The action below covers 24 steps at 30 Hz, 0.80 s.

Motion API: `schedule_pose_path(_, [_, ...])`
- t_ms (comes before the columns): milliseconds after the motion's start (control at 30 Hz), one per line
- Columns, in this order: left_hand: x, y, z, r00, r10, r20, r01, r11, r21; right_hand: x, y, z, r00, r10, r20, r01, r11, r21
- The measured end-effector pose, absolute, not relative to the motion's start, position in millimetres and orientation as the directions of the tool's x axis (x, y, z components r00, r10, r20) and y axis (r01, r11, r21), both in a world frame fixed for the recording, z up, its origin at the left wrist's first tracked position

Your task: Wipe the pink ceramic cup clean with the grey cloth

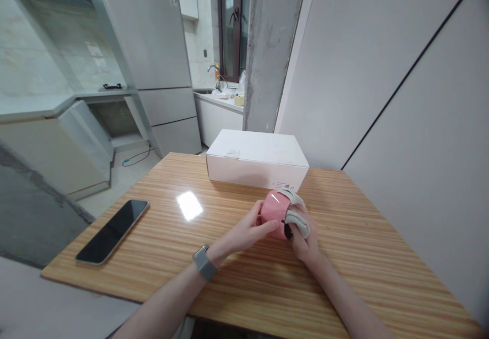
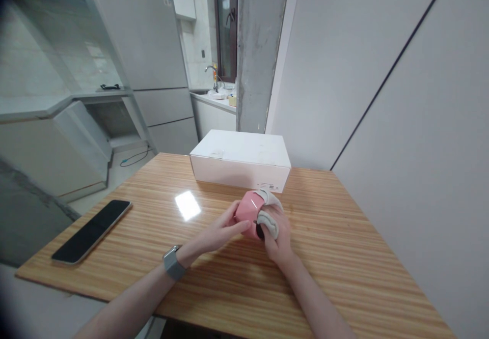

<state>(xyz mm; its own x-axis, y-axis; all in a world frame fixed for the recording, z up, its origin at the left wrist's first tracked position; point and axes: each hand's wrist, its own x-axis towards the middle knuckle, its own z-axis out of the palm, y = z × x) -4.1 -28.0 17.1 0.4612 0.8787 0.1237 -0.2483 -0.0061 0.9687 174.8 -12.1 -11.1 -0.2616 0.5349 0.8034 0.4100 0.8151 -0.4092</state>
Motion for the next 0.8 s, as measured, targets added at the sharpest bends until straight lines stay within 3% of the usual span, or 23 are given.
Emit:
schedule_pose_path(200, [-6, -13, 2, 0.324, 0.946, 0.001, -0.318, 0.108, 0.942, 170, -19, -8, -0.526, 0.409, 0.746, 0.398, 0.893, -0.21])
schedule_pose_path(367, [-11, -11, 10, 0.355, 0.928, 0.114, -0.075, -0.093, 0.993, 164, -23, -9, -0.593, 0.316, 0.741, 0.363, 0.926, -0.104])
schedule_pose_path(533, [-13, -19, 15, 0.383, 0.906, 0.179, 0.007, -0.197, 0.98, 170, -22, -6, -0.529, 0.391, 0.753, 0.385, 0.901, -0.198])
schedule_pose_path(800, [-4, -29, 14, 0.552, 0.808, 0.206, -0.25, -0.075, 0.965, 177, -12, -11, -0.105, 0.541, 0.834, 0.418, 0.785, -0.457])
